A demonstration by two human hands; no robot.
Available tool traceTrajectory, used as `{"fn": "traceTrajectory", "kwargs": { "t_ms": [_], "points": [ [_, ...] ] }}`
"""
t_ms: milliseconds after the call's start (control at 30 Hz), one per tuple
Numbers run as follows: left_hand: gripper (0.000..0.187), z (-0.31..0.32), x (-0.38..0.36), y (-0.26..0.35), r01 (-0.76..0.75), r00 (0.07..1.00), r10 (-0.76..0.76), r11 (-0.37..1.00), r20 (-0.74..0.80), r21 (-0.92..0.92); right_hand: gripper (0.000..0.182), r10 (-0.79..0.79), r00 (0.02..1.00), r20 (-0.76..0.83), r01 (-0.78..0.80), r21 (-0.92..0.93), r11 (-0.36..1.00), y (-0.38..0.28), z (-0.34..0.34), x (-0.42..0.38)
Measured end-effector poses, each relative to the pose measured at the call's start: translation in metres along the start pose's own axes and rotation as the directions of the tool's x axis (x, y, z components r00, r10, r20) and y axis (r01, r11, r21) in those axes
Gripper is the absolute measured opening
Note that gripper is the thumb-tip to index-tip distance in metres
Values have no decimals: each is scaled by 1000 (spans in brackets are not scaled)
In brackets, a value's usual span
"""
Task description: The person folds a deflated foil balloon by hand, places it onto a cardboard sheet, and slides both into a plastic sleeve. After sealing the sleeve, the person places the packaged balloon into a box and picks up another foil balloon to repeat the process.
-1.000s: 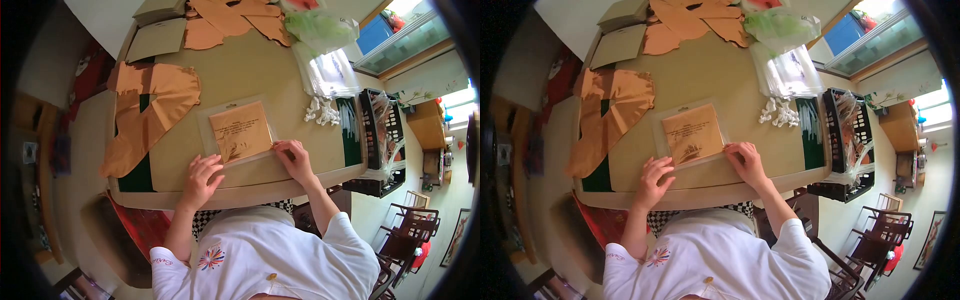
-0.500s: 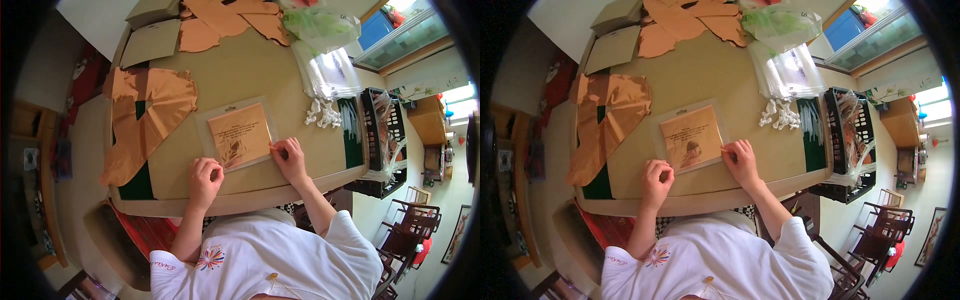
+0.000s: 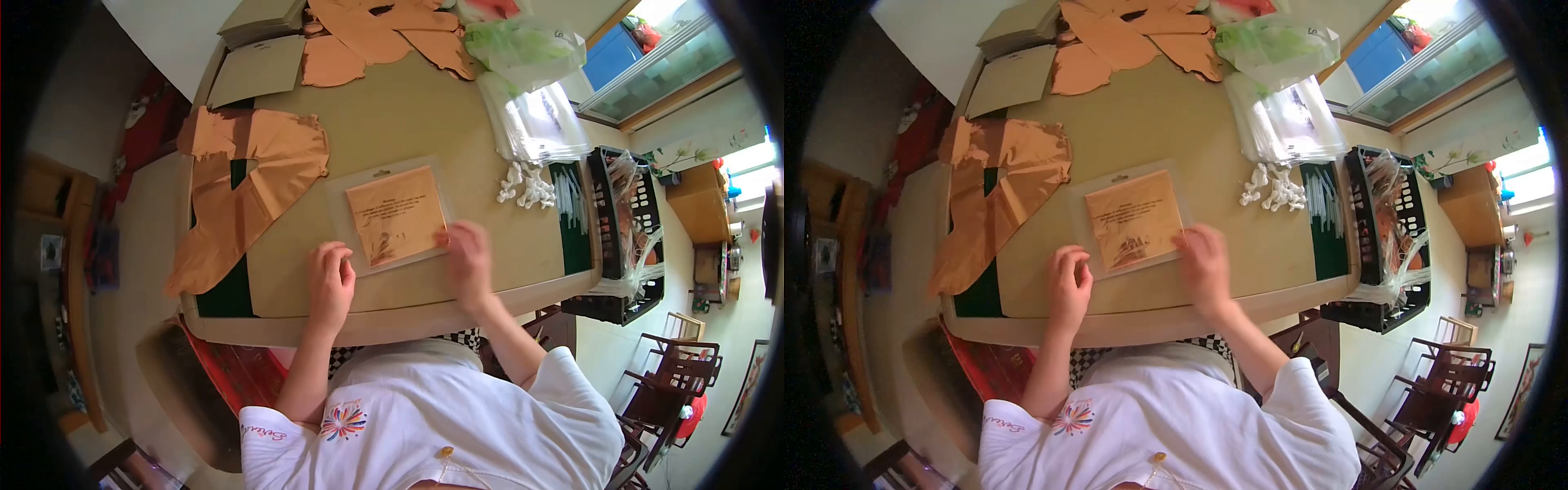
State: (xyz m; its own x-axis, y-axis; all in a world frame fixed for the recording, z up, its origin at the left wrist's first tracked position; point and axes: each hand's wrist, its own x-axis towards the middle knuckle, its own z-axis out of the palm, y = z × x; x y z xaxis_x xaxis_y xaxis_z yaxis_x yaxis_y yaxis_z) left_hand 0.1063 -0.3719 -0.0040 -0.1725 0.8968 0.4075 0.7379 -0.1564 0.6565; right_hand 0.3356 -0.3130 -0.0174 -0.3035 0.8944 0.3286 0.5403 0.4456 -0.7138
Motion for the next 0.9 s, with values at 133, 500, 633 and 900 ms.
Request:
{"fn": "traceTrajectory", "kwargs": {
  "t_ms": [133,500,633,900],
  "points": [
    [30,6,-4,-6,3,1000,-3,1000,1,-22,45,-325,854,407,402,-119,908,-45,32,-18],
    [28,3,13,11,28,998,-31,998,47,53,49,-58,963,263,174,-445,879,11,-42,-14],
    [21,33,85,4,64,994,-55,994,96,-90,49,-55,960,274,180,-455,872,14,-39,-15],
    [20,53,175,-17,222,759,-167,975,630,-9,52,-93,958,270,201,-407,891,18,-42,-18]
  ]
}}
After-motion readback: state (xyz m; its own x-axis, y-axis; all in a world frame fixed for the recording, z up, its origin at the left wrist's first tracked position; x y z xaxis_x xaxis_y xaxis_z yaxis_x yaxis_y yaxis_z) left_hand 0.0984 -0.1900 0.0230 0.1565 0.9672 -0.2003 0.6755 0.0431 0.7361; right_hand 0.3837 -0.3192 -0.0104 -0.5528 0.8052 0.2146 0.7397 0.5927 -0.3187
